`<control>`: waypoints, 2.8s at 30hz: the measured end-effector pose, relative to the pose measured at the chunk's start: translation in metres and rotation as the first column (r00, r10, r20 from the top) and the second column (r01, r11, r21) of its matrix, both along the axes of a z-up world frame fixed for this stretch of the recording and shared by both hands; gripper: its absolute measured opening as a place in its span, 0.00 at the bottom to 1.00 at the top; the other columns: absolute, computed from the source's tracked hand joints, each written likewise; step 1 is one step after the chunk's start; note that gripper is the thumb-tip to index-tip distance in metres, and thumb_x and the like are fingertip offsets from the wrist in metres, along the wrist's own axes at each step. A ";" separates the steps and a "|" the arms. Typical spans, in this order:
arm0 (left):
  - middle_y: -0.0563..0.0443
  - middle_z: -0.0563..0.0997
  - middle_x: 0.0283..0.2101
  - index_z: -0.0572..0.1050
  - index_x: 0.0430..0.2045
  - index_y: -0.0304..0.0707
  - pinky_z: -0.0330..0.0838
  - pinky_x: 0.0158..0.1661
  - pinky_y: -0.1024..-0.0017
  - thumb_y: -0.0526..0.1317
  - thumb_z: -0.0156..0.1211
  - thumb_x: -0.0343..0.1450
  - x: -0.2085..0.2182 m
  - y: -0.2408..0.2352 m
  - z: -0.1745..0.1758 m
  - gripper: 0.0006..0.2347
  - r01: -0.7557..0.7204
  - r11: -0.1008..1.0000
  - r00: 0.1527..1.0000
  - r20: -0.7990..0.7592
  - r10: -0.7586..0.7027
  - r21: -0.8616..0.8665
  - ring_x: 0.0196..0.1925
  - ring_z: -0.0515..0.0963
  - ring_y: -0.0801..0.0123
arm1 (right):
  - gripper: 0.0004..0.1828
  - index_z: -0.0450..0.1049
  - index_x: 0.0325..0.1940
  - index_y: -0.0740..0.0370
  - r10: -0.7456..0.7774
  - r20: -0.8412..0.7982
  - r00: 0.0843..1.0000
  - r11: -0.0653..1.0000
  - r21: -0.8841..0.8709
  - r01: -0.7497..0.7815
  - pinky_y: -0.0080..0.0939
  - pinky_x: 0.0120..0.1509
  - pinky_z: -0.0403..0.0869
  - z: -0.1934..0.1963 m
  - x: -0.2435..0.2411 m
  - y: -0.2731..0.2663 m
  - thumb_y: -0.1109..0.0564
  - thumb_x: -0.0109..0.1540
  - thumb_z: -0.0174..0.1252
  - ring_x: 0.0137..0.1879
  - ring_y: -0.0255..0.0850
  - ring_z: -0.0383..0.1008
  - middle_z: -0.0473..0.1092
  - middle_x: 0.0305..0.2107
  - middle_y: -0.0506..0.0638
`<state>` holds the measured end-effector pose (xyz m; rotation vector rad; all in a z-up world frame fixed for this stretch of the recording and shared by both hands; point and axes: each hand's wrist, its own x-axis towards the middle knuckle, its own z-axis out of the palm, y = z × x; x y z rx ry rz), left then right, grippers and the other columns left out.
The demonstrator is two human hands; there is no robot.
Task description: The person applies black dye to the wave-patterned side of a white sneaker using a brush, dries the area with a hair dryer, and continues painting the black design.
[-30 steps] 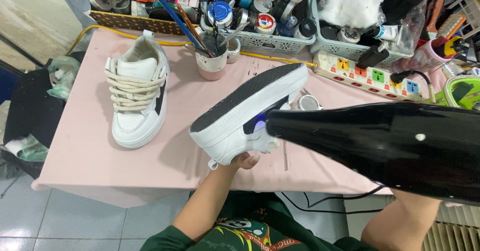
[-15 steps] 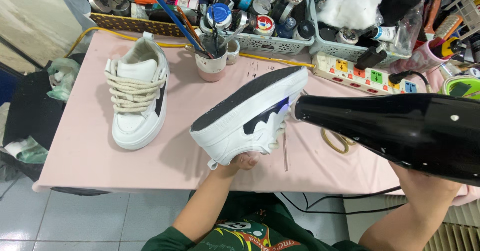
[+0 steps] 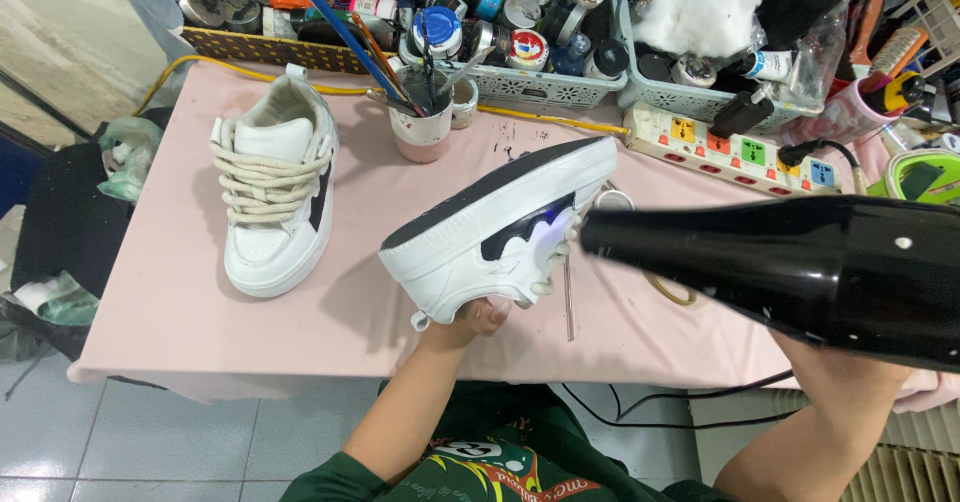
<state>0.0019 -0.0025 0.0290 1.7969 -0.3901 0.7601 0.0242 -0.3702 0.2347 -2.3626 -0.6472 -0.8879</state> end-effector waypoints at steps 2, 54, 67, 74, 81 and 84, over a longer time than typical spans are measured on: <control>0.38 0.76 0.60 0.76 0.51 0.32 0.58 0.68 0.52 0.55 0.37 0.80 0.000 0.000 0.005 0.25 0.000 1.000 1.000 -0.001 0.000 -0.001 0.65 0.72 0.44 | 0.33 0.69 0.62 0.70 0.051 -0.038 0.998 0.998 0.021 -0.051 0.34 0.57 0.75 0.004 -0.001 0.001 0.63 0.57 0.77 0.53 0.42 0.77 0.74 0.50 0.57; 0.32 0.85 0.50 0.79 0.49 0.19 0.77 0.52 0.65 0.82 0.24 0.56 0.080 0.094 0.225 0.57 0.427 0.846 0.179 -0.888 -0.424 -0.318 0.50 0.85 0.55 | 0.27 0.72 0.57 0.67 0.415 -0.067 0.907 0.910 0.054 -0.412 0.37 0.59 0.75 0.072 0.046 0.022 0.62 0.57 0.75 0.51 0.40 0.77 0.74 0.48 0.52; 0.30 0.78 0.61 0.68 0.61 0.22 0.69 0.61 0.66 0.82 0.25 0.58 0.085 0.096 0.216 0.57 0.443 0.821 0.200 -0.853 -0.482 -0.360 0.62 0.79 0.55 | 0.21 0.74 0.54 0.65 0.413 -0.019 0.911 0.898 -0.160 -0.410 0.39 0.55 0.74 0.053 0.046 -0.001 0.64 0.59 0.73 0.49 0.44 0.77 0.75 0.45 0.53; 0.33 0.73 0.66 0.59 0.69 0.32 0.67 0.63 0.64 0.78 0.31 0.62 0.089 0.100 0.201 0.51 0.406 0.815 0.269 -0.798 -0.539 -0.414 0.66 0.75 0.57 | 0.25 0.73 0.54 0.66 0.370 -0.109 0.923 0.922 -0.079 -0.379 0.48 0.59 0.73 0.028 0.048 0.004 0.62 0.54 0.69 0.51 0.50 0.75 0.73 0.46 0.55; 0.40 0.68 0.70 0.56 0.71 0.35 0.64 0.66 0.63 0.77 0.30 0.64 0.095 0.105 0.173 0.49 0.408 0.760 0.336 -0.691 -0.640 -0.506 0.69 0.71 0.60 | 0.21 0.74 0.55 0.65 0.328 -0.024 0.944 0.925 -0.193 -0.327 0.49 0.64 0.73 0.030 0.053 0.003 0.62 0.59 0.70 0.56 0.51 0.76 0.75 0.49 0.56; 0.42 0.67 0.71 0.56 0.71 0.37 0.63 0.66 0.64 0.77 0.30 0.64 0.097 0.107 0.163 0.48 0.383 0.778 0.328 -0.714 -0.618 -0.498 0.70 0.70 0.61 | 0.24 0.74 0.55 0.66 0.348 0.035 0.937 0.922 -0.196 -0.335 0.50 0.61 0.74 0.038 0.056 0.007 0.61 0.56 0.72 0.54 0.52 0.76 0.75 0.48 0.58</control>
